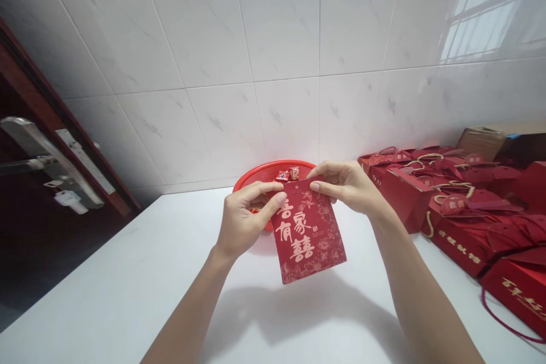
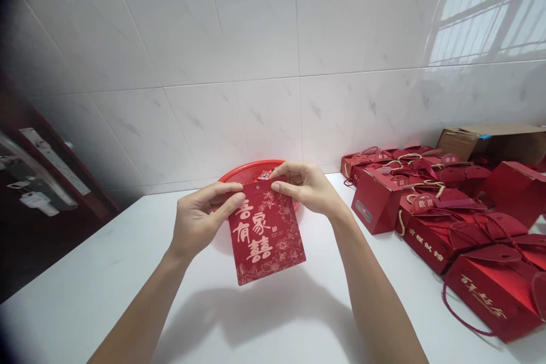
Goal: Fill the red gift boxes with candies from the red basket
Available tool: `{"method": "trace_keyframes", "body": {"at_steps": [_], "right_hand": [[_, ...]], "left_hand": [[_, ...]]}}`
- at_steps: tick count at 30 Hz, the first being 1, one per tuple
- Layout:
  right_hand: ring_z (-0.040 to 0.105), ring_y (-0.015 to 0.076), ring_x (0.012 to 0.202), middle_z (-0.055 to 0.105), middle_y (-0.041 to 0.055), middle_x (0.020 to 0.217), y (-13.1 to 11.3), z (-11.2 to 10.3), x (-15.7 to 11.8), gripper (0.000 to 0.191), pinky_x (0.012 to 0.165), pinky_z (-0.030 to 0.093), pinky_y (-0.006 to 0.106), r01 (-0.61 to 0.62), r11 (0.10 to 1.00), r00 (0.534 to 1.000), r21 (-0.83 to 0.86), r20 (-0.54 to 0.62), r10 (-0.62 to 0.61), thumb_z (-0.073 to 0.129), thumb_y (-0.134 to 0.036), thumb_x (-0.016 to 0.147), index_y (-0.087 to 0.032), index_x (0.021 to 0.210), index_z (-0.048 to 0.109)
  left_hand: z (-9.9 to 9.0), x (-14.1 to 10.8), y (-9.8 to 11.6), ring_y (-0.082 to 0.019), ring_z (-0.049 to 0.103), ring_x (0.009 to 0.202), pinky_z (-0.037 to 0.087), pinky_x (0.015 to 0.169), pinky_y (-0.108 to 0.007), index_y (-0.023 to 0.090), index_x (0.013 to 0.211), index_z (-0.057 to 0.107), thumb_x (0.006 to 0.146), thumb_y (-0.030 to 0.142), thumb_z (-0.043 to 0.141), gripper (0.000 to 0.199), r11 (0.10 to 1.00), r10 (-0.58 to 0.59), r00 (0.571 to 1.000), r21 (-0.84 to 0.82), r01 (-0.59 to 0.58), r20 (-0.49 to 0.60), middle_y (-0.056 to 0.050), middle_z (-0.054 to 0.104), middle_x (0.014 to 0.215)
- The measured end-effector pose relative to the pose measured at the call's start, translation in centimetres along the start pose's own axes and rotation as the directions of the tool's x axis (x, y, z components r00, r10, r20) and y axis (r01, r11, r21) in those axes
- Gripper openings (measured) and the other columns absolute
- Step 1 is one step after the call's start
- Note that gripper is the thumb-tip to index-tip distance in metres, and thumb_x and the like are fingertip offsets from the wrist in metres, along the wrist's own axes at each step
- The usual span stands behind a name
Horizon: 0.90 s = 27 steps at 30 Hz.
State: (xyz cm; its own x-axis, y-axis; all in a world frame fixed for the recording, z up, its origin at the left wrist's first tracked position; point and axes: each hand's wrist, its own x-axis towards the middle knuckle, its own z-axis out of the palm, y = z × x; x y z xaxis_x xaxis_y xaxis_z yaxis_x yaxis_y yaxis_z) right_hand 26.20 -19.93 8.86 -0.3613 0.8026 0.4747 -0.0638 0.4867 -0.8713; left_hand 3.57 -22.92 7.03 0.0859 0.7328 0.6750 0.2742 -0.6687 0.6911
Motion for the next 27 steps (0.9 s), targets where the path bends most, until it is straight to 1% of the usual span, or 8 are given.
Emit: {"method": "trace_keyframes", "body": {"at_steps": [3,6,13,16,19,24,25,27], "right_hand": [[0.062,0.0102,0.062,0.07,0.0029,0.077,-0.1,0.05,0.03,0.027,0.05,0.049,0.02,0.002,1.0,1.0,0.007,0.005,-0.002,0.083,-0.038,0.076,-0.016,0.085,0.072],[0.063,0.0108,0.062,0.071,0.0034,0.078,-0.1,0.02,0.02,0.028,0.051,0.05,0.021,-0.016,1.0,1.0,-0.001,0.004,0.016,0.083,-0.04,0.076,-0.016,0.085,0.072],[0.063,0.0114,0.066,0.07,0.0031,0.08,-0.11,-0.32,-0.14,0.031,0.053,0.048,0.021,-0.032,0.999,0.999,-0.017,0.036,0.032,0.08,-0.042,0.079,-0.016,0.094,0.072],[0.062,0.0112,0.065,0.069,0.0026,0.077,-0.17,-0.31,-0.13,0.028,0.055,0.048,0.022,-0.011,1.0,0.998,-0.016,0.069,0.012,0.078,-0.042,0.082,-0.015,0.089,0.072],[0.061,0.0115,0.064,0.067,0.0017,0.073,-0.29,-0.17,-0.09,0.028,0.056,0.048,0.023,0.021,1.0,0.998,-0.01,0.067,-0.02,0.078,-0.043,0.081,-0.016,0.082,0.071],[0.057,0.0109,0.06,0.065,0.0007,0.068,-0.56,-0.12,-0.12,0.03,0.053,0.046,0.023,0.032,0.999,0.999,-0.008,0.037,-0.032,0.079,-0.046,0.079,-0.017,0.08,0.072],[0.057,0.0109,0.06,0.065,0.0008,0.068,-0.6,-0.15,-0.13,0.03,0.052,0.046,0.023,0.032,0.999,0.999,-0.009,0.028,-0.032,0.08,-0.046,0.079,-0.017,0.08,0.072],[0.057,0.0109,0.06,0.065,0.001,0.068,-0.63,-0.21,-0.18,0.03,0.051,0.045,0.023,0.032,0.999,0.999,-0.011,0.017,-0.032,0.08,-0.046,0.079,-0.017,0.081,0.073]], "left_hand": [[0.14,0.01,0.0,-0.014,0.074,0.07,0.063,0.063,-0.023,0.02,0.093,0.078,0.085,0.028,0.074,0.012,1.0,0.01,1.0,0.008,-0.009,-0.014,-0.002,0.078,0.085],[0.27,0.0,-0.02,-0.015,0.074,0.07,0.063,0.064,-0.025,0.021,0.099,0.077,0.086,0.029,0.074,0.016,1.0,0.005,1.0,0.024,-0.005,-0.021,-0.002,0.078,0.087],[0.31,0.0,-0.01,-0.013,0.072,0.068,0.062,0.061,-0.024,0.023,0.099,0.075,0.087,0.029,0.073,0.014,0.998,0.052,0.998,0.023,-0.051,-0.046,0.0,0.077,0.086],[0.27,-0.05,-0.04,-0.013,0.072,0.07,0.062,0.063,-0.023,0.023,0.099,0.075,0.087,0.029,0.073,0.013,0.999,0.046,0.996,0.014,-0.045,-0.071,0.0,0.076,0.089],[0.28,-0.06,-0.09,-0.014,0.073,0.071,0.063,0.064,-0.024,0.022,0.099,0.074,0.086,0.033,0.075,0.017,1.0,0.018,0.996,-0.008,-0.019,-0.085,-0.001,0.077,0.092],[0.22,0.22,0.13,-0.017,0.073,0.07,0.062,0.06,-0.026,0.019,0.11,0.07,0.08,0.042,0.079,0.038,0.988,-0.112,0.992,-0.115,0.104,-0.063,-0.006,0.077,0.097],[0.15,0.31,0.23,-0.018,0.073,0.07,0.062,0.059,-0.027,0.019,0.107,0.071,0.08,0.044,0.079,0.038,0.983,-0.137,0.99,-0.127,0.13,-0.046,-0.006,0.077,0.093],[-0.01,0.49,0.42,-0.019,0.073,0.069,0.062,0.06,-0.027,0.017,0.094,0.074,0.08,0.046,0.078,0.032,0.978,-0.164,0.987,-0.134,0.162,0.002,-0.005,0.077,0.081]]}}
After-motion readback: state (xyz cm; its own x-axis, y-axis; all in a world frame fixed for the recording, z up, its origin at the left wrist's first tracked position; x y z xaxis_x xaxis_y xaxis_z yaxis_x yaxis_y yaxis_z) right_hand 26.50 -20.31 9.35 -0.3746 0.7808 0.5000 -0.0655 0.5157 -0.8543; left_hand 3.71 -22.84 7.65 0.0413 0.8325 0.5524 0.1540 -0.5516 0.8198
